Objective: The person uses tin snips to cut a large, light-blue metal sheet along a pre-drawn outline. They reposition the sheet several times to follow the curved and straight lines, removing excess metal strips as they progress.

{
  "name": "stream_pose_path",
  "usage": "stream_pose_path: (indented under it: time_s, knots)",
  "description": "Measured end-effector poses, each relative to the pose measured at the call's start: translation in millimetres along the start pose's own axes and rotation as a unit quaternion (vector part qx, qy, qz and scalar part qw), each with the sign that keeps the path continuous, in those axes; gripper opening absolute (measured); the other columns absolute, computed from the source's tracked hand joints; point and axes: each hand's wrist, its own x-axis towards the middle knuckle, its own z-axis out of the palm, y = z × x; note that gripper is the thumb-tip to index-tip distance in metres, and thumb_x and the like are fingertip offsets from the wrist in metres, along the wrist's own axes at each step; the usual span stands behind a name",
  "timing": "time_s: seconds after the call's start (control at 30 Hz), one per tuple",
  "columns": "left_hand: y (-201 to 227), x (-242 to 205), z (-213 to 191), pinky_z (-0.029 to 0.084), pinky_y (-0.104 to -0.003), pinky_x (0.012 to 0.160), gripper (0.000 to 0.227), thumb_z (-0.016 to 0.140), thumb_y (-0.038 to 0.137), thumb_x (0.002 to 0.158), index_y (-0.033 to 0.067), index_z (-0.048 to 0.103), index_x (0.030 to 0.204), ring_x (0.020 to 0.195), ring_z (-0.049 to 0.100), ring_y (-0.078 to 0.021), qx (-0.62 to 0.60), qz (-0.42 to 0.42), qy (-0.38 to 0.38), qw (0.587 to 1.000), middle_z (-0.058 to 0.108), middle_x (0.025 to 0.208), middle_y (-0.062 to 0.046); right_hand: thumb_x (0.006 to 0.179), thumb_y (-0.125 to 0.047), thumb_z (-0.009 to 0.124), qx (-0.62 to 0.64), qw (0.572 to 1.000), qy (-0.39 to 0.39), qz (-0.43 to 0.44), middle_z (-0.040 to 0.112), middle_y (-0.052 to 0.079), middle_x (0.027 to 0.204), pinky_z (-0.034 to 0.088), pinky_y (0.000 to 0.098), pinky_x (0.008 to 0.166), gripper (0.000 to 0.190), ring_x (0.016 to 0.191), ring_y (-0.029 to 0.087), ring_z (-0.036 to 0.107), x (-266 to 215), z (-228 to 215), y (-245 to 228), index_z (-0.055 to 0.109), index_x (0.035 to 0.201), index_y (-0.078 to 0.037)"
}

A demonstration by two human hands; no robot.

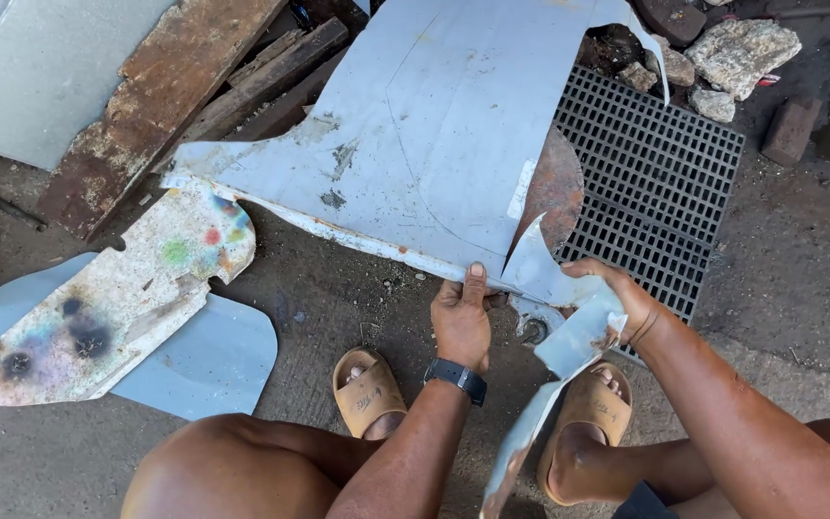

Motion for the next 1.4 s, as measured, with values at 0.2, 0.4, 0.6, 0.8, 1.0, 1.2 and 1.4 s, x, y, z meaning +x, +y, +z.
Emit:
stream_pose_path:
  time_s: [0.2, 0.4, 0.6, 0.8, 1.0, 1.2, 1.4]
  knots:
    - [-13.1, 4.3, -1.6, 0.066, -0.039, 0.072, 0.030, 0.070, 0.025, 0.104, -0.0051, 0.070, 0.103, 0.076, 0.078, -0.0296, -0.005, 0.008, -0.007, 1.000, 0.074, 0.085, -0.022, 0.097, -0.061, 0.050, -0.163, 0.979, -0.074, -0.096, 0.060, 0.043, 0.134, 0.042, 0.0763, 0.105, 0.085, 0.123, 0.060, 0.060, -73.5, 29.5, -20.1, 0.056, 0.143, 0.010]
    - [3.3, -11.4, 16.1, 0.062, -0.044, 0.089, 0.024, 0.066, 0.030, 0.106, 0.0062, 0.072, 0.107, 0.089, 0.078, -0.0305, 0.016, -0.023, -0.031, 0.999, 0.077, 0.098, -0.021, 0.082, -0.069, 0.045, -0.287, 0.902, -0.137, -0.291, 0.069, 0.041, 0.121, 0.052, 0.0755, 0.095, 0.099, 0.111, 0.057, 0.070, -112.4, -5.7, -7.3, 0.054, 0.147, 0.005]
    - [-26.8, -0.7, 9.0, 0.059, -0.044, 0.093, 0.025, 0.066, 0.027, 0.107, 0.0026, 0.071, 0.108, 0.096, 0.078, -0.0301, 0.013, 0.002, -0.037, 0.999, 0.078, 0.097, -0.019, 0.088, -0.059, 0.045, -0.265, 0.872, -0.128, -0.392, 0.071, 0.028, 0.113, 0.058, 0.0646, 0.092, 0.082, 0.109, 0.046, 0.071, -119.4, -5.0, 5.5, 0.057, 0.142, 0.002]
    - [-56.0, 12.1, -9.1, 0.052, -0.046, 0.099, 0.025, 0.072, 0.031, 0.103, 0.0070, 0.074, 0.108, 0.102, 0.072, -0.0222, -0.025, -0.040, -0.052, 0.997, 0.078, 0.103, -0.011, 0.092, -0.032, 0.061, -0.243, 0.850, -0.076, -0.461, 0.065, 0.006, 0.060, 0.059, 0.0408, 0.069, 0.034, 0.061, 0.023, 0.068, -62.8, -55.4, 55.8, 0.077, 0.086, -0.003]
    - [-28.6, -13.6, 19.0, 0.060, -0.037, 0.102, 0.029, 0.084, 0.031, 0.084, 0.0136, 0.081, 0.106, 0.105, 0.075, -0.0186, 0.002, -0.056, -0.115, 0.992, 0.082, 0.106, -0.005, 0.092, -0.050, 0.074, -0.083, 0.967, 0.194, -0.142, 0.030, -0.007, 0.072, 0.036, 0.0330, 0.069, 0.065, 0.062, 0.012, 0.027, -67.6, -60.6, 24.7, 0.018, 0.064, -0.031]
    - [-55.8, -4.8, 8.1, 0.055, -0.044, 0.103, 0.031, 0.081, 0.049, 0.083, 0.0190, 0.078, 0.085, 0.097, 0.069, -0.0148, 0.069, -0.055, -0.062, 0.994, 0.073, 0.086, 0.007, 0.099, -0.031, 0.059, -0.198, 0.921, 0.083, -0.324, 0.013, -0.007, 0.051, 0.017, 0.0420, 0.052, 0.062, 0.049, 0.014, 0.009, -66.9, -33.9, -0.6, 0.017, 0.054, -0.022]
    - [-106.5, 23.2, -25.8, 0.059, -0.041, 0.086, 0.032, 0.077, 0.031, 0.100, -0.0006, 0.075, 0.094, 0.088, 0.076, -0.0267, 0.036, -0.033, -0.042, 0.998, 0.077, 0.088, -0.020, 0.107, -0.023, 0.062, -0.176, 0.928, 0.040, -0.325, 0.050, 0.017, 0.043, 0.043, 0.0283, 0.041, 0.059, 0.043, 0.018, 0.056, -42.0, -39.0, 17.5, 0.054, 0.052, -0.004]
